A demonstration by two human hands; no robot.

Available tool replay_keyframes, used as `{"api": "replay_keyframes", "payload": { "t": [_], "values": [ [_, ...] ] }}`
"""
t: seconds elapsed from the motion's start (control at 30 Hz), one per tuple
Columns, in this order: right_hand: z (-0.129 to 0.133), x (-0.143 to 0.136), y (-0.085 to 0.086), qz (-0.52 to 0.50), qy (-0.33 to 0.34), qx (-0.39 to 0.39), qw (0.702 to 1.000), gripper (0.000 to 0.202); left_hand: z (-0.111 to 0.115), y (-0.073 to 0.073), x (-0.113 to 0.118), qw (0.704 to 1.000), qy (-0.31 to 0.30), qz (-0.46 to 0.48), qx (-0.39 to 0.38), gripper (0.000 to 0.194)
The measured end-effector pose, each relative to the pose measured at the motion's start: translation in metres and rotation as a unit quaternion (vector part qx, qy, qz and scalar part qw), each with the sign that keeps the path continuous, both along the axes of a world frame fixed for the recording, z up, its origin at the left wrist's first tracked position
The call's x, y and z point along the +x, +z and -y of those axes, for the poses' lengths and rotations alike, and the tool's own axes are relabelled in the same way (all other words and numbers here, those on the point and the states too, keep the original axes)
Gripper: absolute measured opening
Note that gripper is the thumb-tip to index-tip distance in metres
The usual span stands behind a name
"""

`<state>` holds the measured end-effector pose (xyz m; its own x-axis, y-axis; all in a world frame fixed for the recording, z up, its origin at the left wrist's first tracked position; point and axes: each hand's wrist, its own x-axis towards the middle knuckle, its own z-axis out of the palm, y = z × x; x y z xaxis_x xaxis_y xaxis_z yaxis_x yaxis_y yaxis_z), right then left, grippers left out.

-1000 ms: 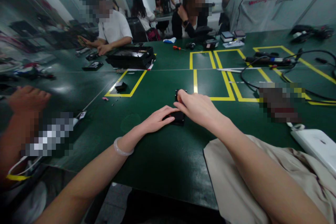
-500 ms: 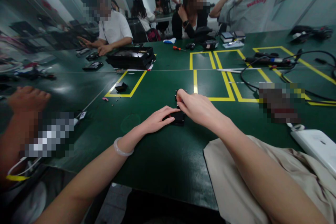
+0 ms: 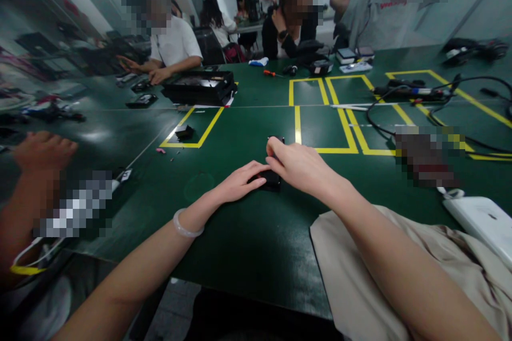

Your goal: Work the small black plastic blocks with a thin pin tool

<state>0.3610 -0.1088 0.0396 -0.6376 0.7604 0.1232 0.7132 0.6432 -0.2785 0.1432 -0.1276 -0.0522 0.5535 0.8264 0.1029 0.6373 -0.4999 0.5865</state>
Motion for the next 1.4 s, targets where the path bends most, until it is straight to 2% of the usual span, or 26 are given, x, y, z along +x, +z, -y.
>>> {"api": "replay_keyframes", "payload": {
  "t": [0.1, 0.3, 0.53, 0.73, 0.9, 1.1, 1.27, 1.4],
  "values": [
    [0.0011, -0.0014, 0.0003, 0.021, -0.027, 0.019, 0.999, 0.023, -0.0004, -0.0002, 0.0, 1.0, -0.001, 0.0, 0.0, 0.041],
    [0.0016, 0.0024, 0.0005, 0.004, 0.021, -0.004, 1.0, 0.016, -0.0008, -0.0009, -0.0004, 1.0, -0.003, 0.005, 0.0, 0.042],
    [0.0014, 0.0, 0.0019, 0.032, -0.021, 0.018, 0.999, 0.023, -0.0004, -0.0007, -0.0003, 1.0, 0.002, 0.004, -0.006, 0.042],
    [0.0012, 0.0021, 0.0021, 0.015, 0.012, 0.004, 1.0, 0.021, 0.0004, 0.0008, 0.0, 1.0, 0.003, 0.005, -0.01, 0.043],
    [0.0005, 0.0013, 0.0005, 0.024, -0.017, 0.019, 0.999, 0.023, 0.0003, 0.0002, 0.0001, 1.0, 0.004, 0.003, -0.008, 0.042],
    [0.0002, 0.0032, 0.0004, 0.007, 0.012, 0.003, 1.0, 0.019, 0.0006, 0.0018, 0.0004, 1.0, 0.0, 0.005, -0.01, 0.042],
    [0.0009, 0.0011, 0.0015, 0.016, -0.016, 0.016, 1.0, 0.022, 0.0008, 0.0009, 0.0002, 1.0, 0.004, 0.003, -0.008, 0.042],
    [0.0018, 0.001, 0.0018, 0.016, -0.005, 0.015, 1.0, 0.019, 0.0009, 0.0011, 0.0002, 1.0, 0.001, 0.007, -0.008, 0.043]
  ]
}}
